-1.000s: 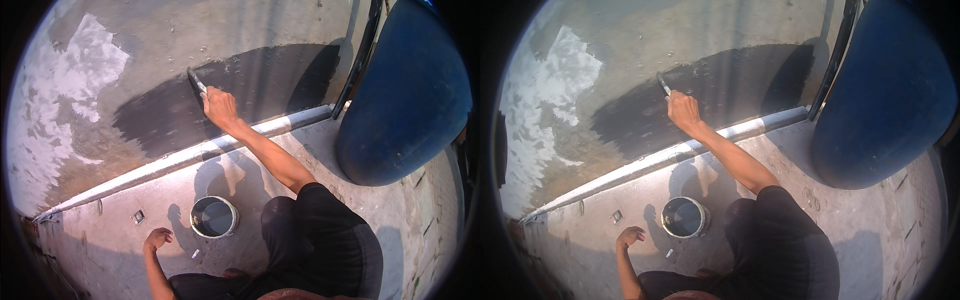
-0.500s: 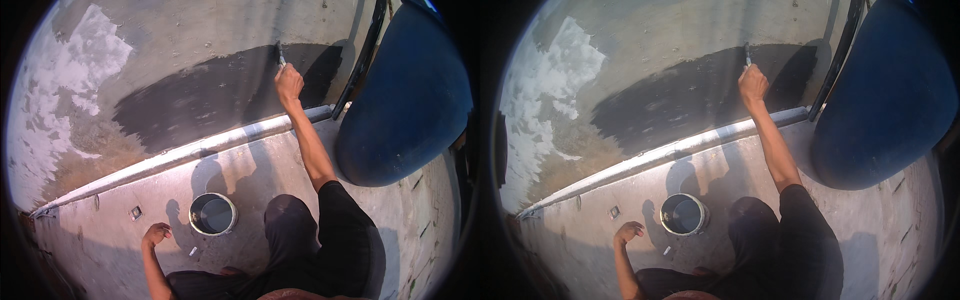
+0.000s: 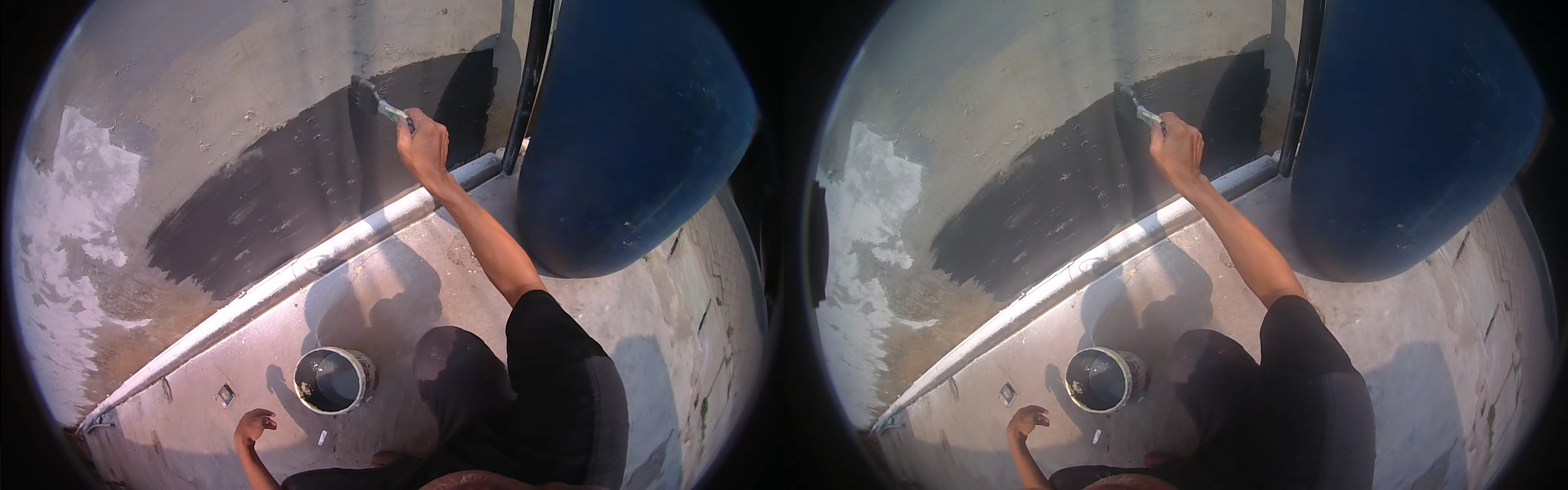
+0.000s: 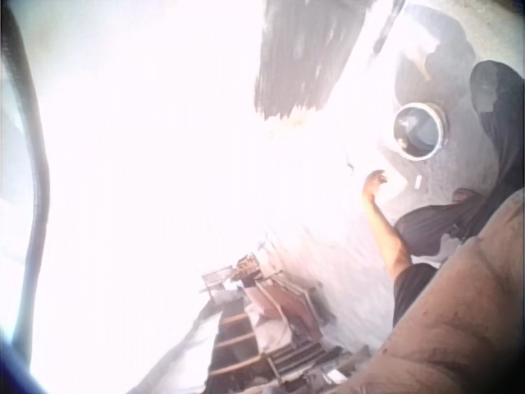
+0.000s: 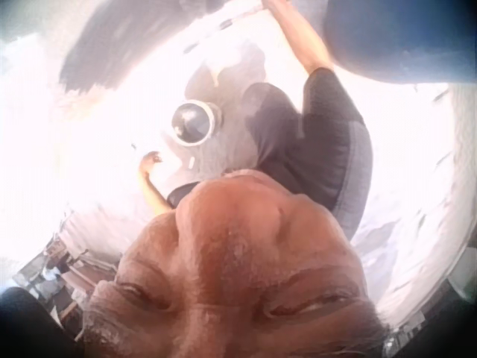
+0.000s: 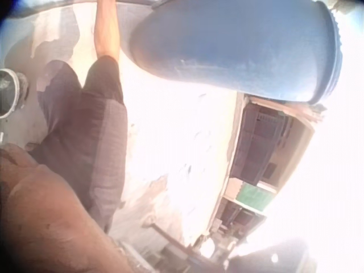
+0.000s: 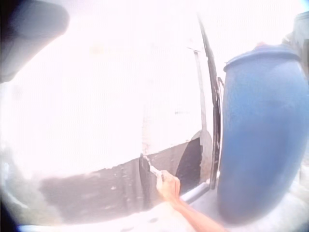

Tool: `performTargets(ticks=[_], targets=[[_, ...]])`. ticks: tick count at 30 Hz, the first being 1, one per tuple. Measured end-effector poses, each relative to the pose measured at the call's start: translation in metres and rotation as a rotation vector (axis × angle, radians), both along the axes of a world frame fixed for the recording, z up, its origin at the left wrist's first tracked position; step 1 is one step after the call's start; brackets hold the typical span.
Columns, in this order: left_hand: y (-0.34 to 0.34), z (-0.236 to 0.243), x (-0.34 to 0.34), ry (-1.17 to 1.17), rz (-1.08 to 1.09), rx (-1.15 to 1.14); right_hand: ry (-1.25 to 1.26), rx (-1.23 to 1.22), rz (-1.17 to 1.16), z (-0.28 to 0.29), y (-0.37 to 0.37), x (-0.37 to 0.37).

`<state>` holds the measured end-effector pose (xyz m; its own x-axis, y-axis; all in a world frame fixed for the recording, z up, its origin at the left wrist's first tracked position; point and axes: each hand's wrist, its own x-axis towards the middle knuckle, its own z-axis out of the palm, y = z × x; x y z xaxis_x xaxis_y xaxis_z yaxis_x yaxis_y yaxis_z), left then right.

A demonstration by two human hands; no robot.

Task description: The person sits cross-legged on a concrete floor and uses a paintbrush to apply dark paint from a bucket onto the floor surface. They repeatedly dip the brush into the bucket and spread the paint in broad strokes along the floor.

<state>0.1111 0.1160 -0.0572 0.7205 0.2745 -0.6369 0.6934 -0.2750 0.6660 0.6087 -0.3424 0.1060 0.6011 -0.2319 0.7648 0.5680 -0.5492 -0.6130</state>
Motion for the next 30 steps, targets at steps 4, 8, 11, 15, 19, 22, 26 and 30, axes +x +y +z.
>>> performTargets(ticks=[4, 8, 11, 15, 19, 22, 26, 30], targets=[[0.002, 0.006, -0.002, 0.054, 0.006, -0.018, 0.089, -0.002, -0.455, -0.01, -0.12, 0.08], [0.022, -0.012, 0.003, 0.081, -0.015, -0.122, 0.149, 0.001, -0.702, -0.035, -0.207, 0.168], [0.056, -0.038, -0.014, -0.033, -0.18, -0.218, 0.247, -0.054, -0.681, -0.039, -0.211, 0.194], [0.056, -0.039, -0.01, 0.116, -0.149, -0.166, 0.186, -0.046, -0.456, -0.05, -0.133, 0.157], [0.005, -0.002, 0.024, 0.337, -0.018, 0.038, 0.014, -0.008, -0.179, -0.079, -0.04, 0.082], [0.028, -0.011, -0.003, 0.116, -0.359, 0.104, 0.029, 0.072, 0.02, -0.096, -0.024, 0.03], [-0.008, 0.008, 0.012, 0.315, 0.079, -0.002, 0.433, 0.408, 0.114, -0.136, -0.066, 0.012], [0.012, 0.004, -0.016, 0.278, -0.053, 0.186, 0.585, 0.595, -0.184, -0.193, -0.132, 0.056]])
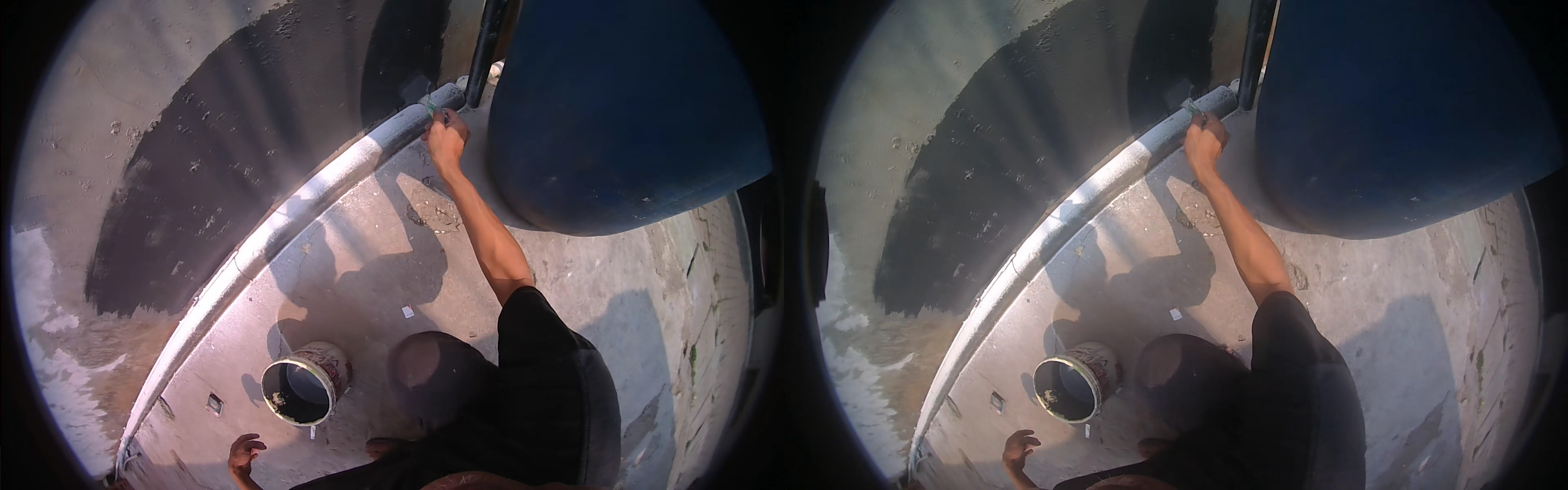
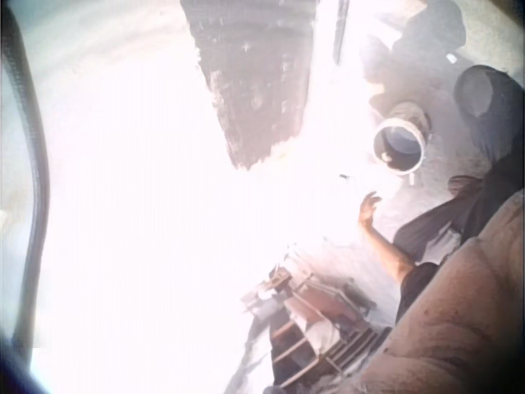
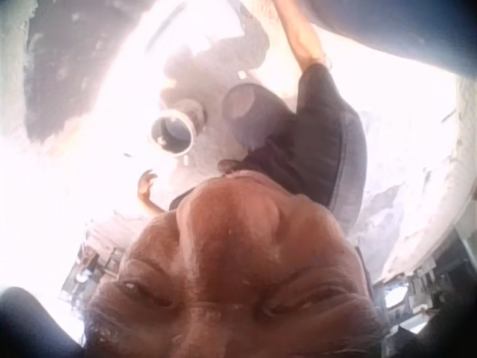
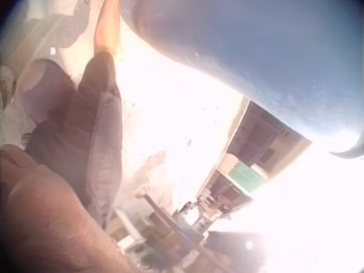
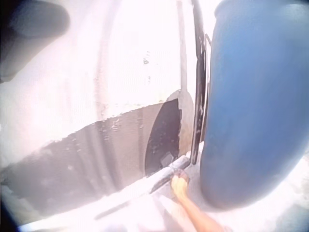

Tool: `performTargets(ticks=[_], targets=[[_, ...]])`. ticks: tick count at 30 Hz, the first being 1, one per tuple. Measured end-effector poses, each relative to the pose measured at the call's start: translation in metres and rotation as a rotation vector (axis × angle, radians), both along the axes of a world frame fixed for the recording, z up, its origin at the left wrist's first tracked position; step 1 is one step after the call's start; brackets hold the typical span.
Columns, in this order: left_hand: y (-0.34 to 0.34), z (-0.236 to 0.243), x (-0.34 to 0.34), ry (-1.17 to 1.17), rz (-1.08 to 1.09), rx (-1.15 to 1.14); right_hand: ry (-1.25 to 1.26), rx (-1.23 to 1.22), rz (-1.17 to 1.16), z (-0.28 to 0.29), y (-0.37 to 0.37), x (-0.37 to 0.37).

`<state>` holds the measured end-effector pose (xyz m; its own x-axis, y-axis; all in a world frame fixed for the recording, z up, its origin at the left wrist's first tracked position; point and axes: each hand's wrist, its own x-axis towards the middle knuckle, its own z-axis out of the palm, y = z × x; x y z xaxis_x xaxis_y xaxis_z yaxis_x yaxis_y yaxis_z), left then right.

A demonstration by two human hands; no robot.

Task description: The person sits cross-legged on a concrete floor and uses a paintbrush to apply dark paint from a bucket onto the floor surface. They repeatedly dip the brush into the bucket and spread the paint in broad strokes along the floor.

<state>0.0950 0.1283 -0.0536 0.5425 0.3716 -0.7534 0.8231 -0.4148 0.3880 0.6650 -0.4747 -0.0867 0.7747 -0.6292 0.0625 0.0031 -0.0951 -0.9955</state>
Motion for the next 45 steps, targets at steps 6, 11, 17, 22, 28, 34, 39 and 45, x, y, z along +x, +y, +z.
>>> performTargets(ticks=[6, 11, 17, 22, 28, 34, 39, 45], targets=[[-0.01, 0.02, -0.014, 0.045, 0.092, 0.006, 0.075, -0.47, -0.296, -0.077, -0.066, 0.089], [0.009, 0.019, -0.048, 0.103, 0.209, -0.094, 0.109, -0.477, -0.35, -0.093, -0.082, 0.122], [0.014, 0.018, -0.067, 0.126, 0.218, -0.126, 0.155, -0.454, -0.335, -0.092, -0.078, 0.148], [0.01, 0.018, -0.054, 0.145, 0.207, -0.157, 0.134, -0.466, -0.278, -0.098, -0.054, 0.158], [0.01, 0.022, -0.059, -0.032, 0.115, -0.227, 0.133, -0.404, -0.215, -0.091, -0.016, 0.133], [0.008, 0.019, -0.046, 0.027, 0.127, -0.162, 0.116, -0.399, -0.146, -0.09, 0.007, 0.107], [0.002, 0.018, -0.043, 0.012, 0.123, -0.124, 0.115, -0.257, -0.111, -0.083, 0.049, 0.082], [-0.008, 0.023, -0.04, -0.035, 0.078, -0.051, -0.002, -0.279, -0.113, -0.093, 0.087, 0.062]])
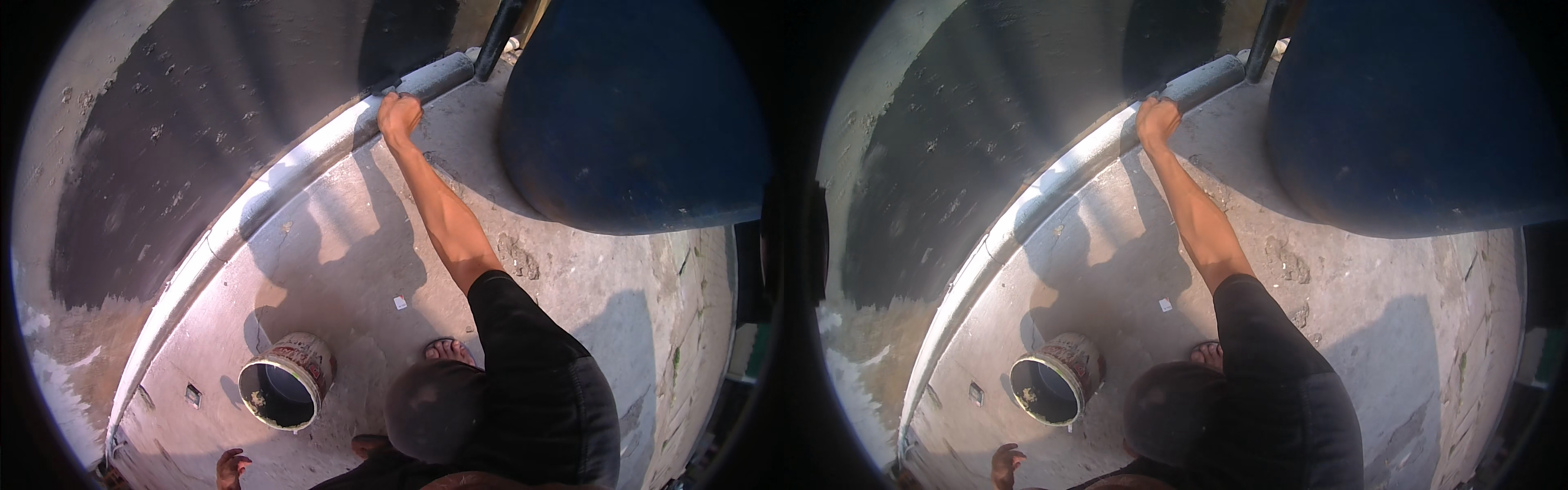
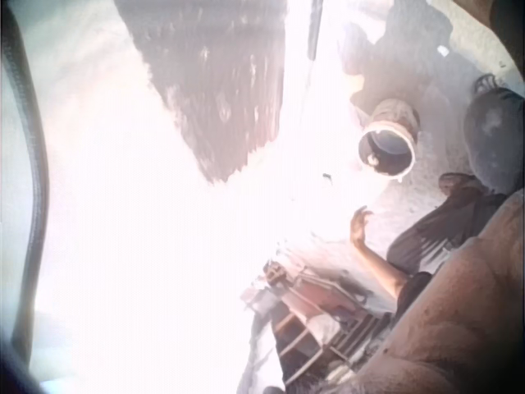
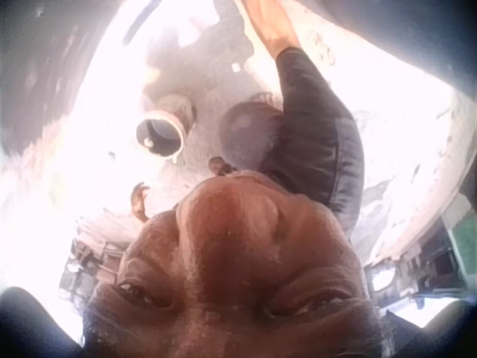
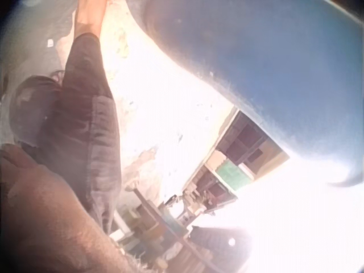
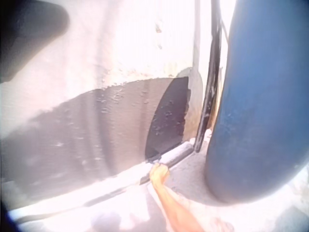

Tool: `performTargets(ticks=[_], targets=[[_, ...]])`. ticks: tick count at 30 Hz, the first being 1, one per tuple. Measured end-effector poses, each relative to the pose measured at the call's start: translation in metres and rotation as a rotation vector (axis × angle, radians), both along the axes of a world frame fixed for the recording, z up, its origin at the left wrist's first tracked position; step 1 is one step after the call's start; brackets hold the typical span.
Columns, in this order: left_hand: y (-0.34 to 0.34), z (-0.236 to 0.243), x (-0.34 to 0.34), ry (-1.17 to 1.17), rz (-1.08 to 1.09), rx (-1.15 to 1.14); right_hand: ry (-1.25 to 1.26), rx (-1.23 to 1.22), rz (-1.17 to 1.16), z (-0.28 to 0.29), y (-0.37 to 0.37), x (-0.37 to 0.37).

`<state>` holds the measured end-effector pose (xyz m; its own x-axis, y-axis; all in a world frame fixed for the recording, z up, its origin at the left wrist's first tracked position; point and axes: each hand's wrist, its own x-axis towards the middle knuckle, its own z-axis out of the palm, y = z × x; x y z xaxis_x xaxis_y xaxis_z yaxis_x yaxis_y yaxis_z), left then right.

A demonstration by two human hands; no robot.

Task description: The person sits cross-legged on a concrete floor and uses a paintbrush to apply dark paint from a bucket onto the floor surface. They repeatedly dip the brush into the bucket and spread the paint in broad strokes along the floor.

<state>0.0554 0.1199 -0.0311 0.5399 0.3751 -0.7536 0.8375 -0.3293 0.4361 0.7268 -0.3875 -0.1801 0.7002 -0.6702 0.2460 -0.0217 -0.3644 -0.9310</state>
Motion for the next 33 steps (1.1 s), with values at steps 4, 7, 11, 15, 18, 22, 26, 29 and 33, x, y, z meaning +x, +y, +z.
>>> performTargets(ticks=[4, 7, 11, 15, 18, 22, 26, 29, 33], targets=[[-0.011, 0.009, -0.005, -0.054, -0.073, 0.084, -0.009, 0.051, 0.044, 0.008, 0.022, -0.019], [-0.014, 0.009, -0.003, 0.051, 0.052, 0.135, -0.039, 0.064, 0.079, 0.01, 0.04, -0.033], [-0.023, 0.016, 0.005, 0.054, 0.062, 0.151, -0.034, 0.031, 0.112, 0.01, 0.058, -0.046], [-0.007, 0.006, -0.015, 0.042, 0.176, 0.074, 0.03, 0.071, 0.218, 0.015, 0.086, -0.068], [-0.018, 0.007, 0.0, -0.007, 0.208, 0.03, 0.039, 0.104, 0.28, -0.006, 0.089, -0.073], [-0.02, 0.013, -0.009, -0.088, 0.119, 0.008, 0.009, 0.358, 0.314, 0.009, 0.045, -0.08], [-0.01, 0.004, -0.023, -0.087, 0.192, -0.008, 0.005, 0.156, 0.111, 0.027, -0.009, -0.053], [-0.006, 0.0, -0.026, -0.111, 0.158, -0.003, 0.035, 0.056, 0.08, 0.021, -0.021, -0.026], [-0.013, 0.006, -0.015, -0.122, 0.154, 0.009, 0.027, -0.043, 0.026, 0.02, 0.002, -0.014]])
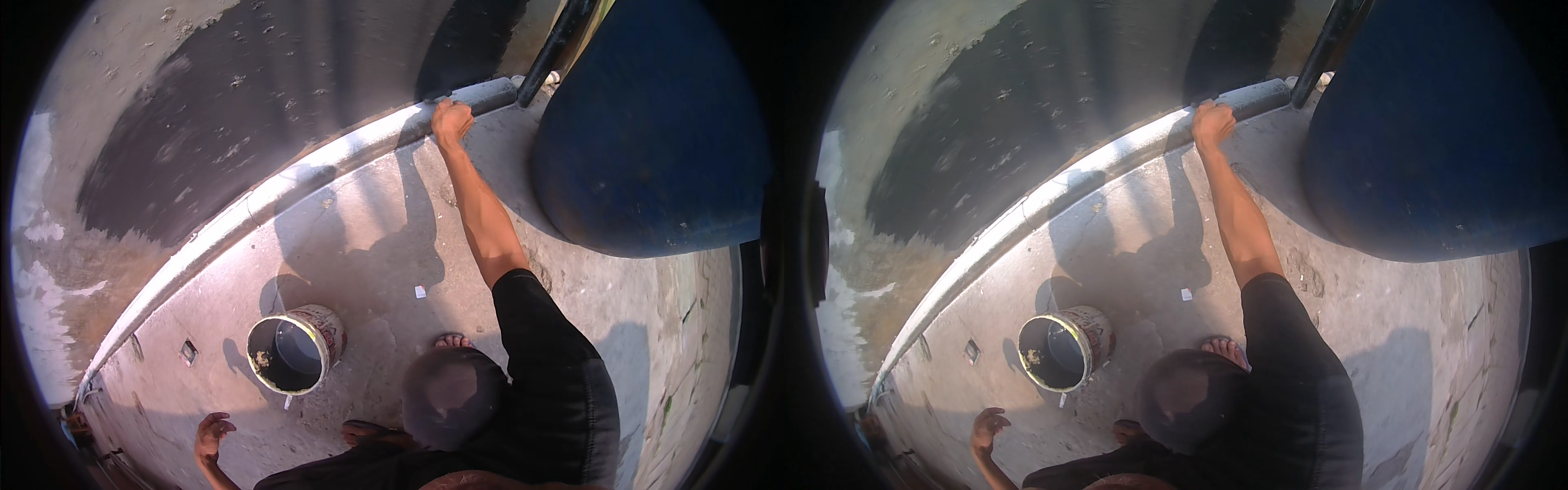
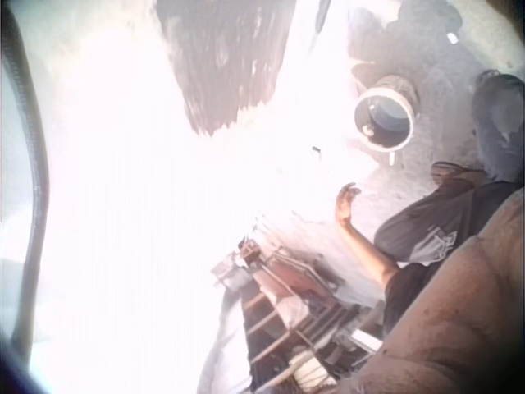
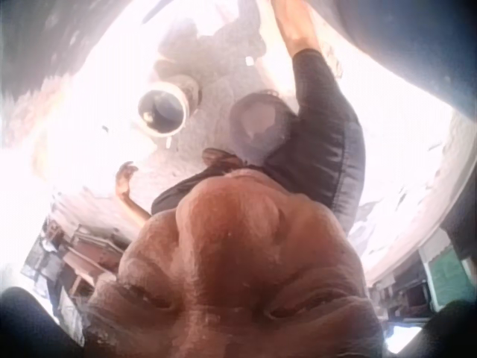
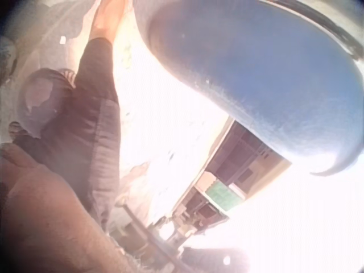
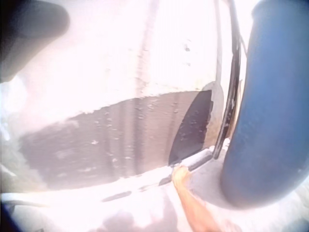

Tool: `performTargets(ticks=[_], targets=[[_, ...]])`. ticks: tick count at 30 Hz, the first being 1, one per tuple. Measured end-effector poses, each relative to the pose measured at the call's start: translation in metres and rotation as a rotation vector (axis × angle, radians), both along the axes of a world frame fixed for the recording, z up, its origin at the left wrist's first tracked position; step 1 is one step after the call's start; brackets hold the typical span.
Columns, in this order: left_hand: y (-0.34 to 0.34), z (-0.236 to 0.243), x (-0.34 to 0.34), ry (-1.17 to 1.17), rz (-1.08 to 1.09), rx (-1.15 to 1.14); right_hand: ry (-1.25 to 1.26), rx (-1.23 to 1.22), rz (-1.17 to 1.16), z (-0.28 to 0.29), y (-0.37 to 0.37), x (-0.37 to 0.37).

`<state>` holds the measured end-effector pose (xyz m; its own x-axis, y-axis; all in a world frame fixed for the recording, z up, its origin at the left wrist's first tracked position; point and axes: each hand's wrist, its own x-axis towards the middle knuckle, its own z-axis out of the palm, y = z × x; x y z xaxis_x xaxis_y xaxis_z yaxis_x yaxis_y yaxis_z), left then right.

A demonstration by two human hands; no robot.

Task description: The person sits cross-legged on a concrete floor and uses a paintbrush to apply dark paint from a bucket onto the floor surface. They repeatedly dip the brush into the bucket and spread the paint in broad strokes along the floor.

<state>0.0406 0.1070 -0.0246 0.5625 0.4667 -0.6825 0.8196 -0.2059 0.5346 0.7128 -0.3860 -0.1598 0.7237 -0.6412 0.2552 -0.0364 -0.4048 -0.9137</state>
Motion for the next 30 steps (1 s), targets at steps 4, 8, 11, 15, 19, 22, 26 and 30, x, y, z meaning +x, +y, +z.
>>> performTargets(ticks=[4, 8, 11, 15, 19, 22, 26, 30], targets=[[-0.014, 0.011, 0.022, 0.006, 0.021, -0.035, -0.058, -0.05, 0.026, -0.013, 0.046, -0.005], [-0.007, 0.008, 0.006, 0.036, 0.02, 0.008, 0.045, 0.044, 0.112, -0.012, 0.099, -0.042], [-0.005, 0.005, 0.012, 0.022, -0.035, 0.007, 0.043, 0.096, 0.189, -0.002, 0.129, -0.067], [0.001, 0.003, 0.015, -0.003, -0.067, -0.017, 0.047, 0.129, 0.284, 0.002, 0.15, -0.086], [-0.018, 0.006, 0.03, -0.019, -0.117, 0.006, 0.143, 0.392, 0.482, 0.018, 0.144, -0.117], [-0.018, 0.007, 0.028, 0.041, -0.137, -0.01, 0.244, 0.621, 0.716, 0.055, 0.121, -0.154], [-0.011, -0.015, 0.046, -0.031, -0.166, -0.065, 0.218, 0.32, 1.152, 0.127, 0.082, -0.199], [-0.017, -0.008, 0.058, 0.071, -0.215, 0.034, 0.29, -0.012, 1.606, 0.178, 0.102, -0.228]])
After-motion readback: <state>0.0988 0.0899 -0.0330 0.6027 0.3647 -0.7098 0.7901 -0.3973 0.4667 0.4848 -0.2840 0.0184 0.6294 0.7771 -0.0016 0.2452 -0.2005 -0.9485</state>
